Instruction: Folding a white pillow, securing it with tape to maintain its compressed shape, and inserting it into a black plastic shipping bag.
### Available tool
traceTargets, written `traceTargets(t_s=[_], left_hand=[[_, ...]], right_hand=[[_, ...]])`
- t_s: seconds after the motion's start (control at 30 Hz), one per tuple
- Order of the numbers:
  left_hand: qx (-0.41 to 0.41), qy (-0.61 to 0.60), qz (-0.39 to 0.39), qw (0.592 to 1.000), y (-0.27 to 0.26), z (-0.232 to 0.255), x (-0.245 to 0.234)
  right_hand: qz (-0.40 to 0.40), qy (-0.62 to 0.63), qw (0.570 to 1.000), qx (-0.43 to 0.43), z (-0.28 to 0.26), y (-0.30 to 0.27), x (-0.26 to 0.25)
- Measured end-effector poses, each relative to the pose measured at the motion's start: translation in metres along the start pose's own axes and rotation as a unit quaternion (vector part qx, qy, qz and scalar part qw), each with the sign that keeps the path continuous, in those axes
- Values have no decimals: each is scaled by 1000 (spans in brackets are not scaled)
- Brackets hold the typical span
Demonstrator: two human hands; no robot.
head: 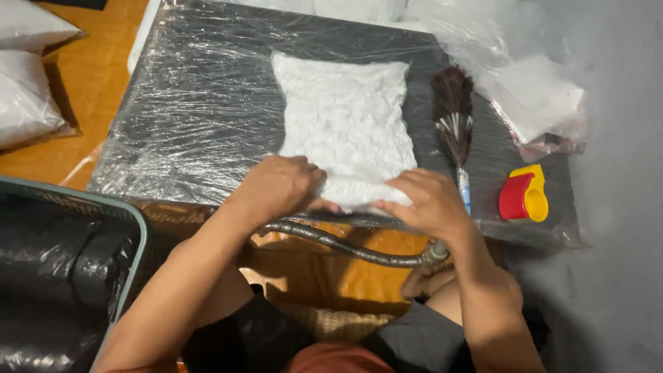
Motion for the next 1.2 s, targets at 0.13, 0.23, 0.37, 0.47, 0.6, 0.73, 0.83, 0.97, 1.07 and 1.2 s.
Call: traceTargets(t_s=[0.13, 0.23, 0.37, 0.47, 0.6, 0.73, 0.83, 0.97, 1.07, 1.2], left_hand=[[-26, -177, -172, 969, 12, -2, 17], [-20, -293, -242, 925, 33, -19, 39], [-20, -419, -279, 864, 49, -34, 80], [-25, -433, -273, 859, 57, -41, 93], [-65, -348, -265, 897, 58, -51, 101], [-67, -183, -149, 969, 51, -43, 76], [-42, -90, -71, 992, 52, -35, 79], [47, -12, 79, 996, 47, 16, 74], [0, 35, -63, 997, 44, 46, 71], [-60, 155, -29, 986, 57, 40, 101]], right_hand=[[-97, 81, 990, 61, 20, -6, 21], [-225, 169, 940, 196, 46, 2, 46], [-324, 210, 882, 271, 89, 2, 92], [-349, 269, 866, 236, 104, 2, 117], [-368, 289, 854, 229, 119, 4, 131], [-401, 269, 844, 235, 137, 8, 148], [-406, 267, 835, 259, 147, 7, 156], [-376, 290, 827, 301, 168, 1, 165], [-382, 292, 819, 312, 162, 3, 161], [-373, 305, 820, 310, 178, 1, 177]])
Point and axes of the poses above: each hand's wrist, its own y-axis towards the middle knuckle, its own x-axis out of the palm, z = x × y, the point moved 9 cm from there along y, towards the middle knuckle, and after that the axes turned 12 degrees about -z, right-handed, at the moved point
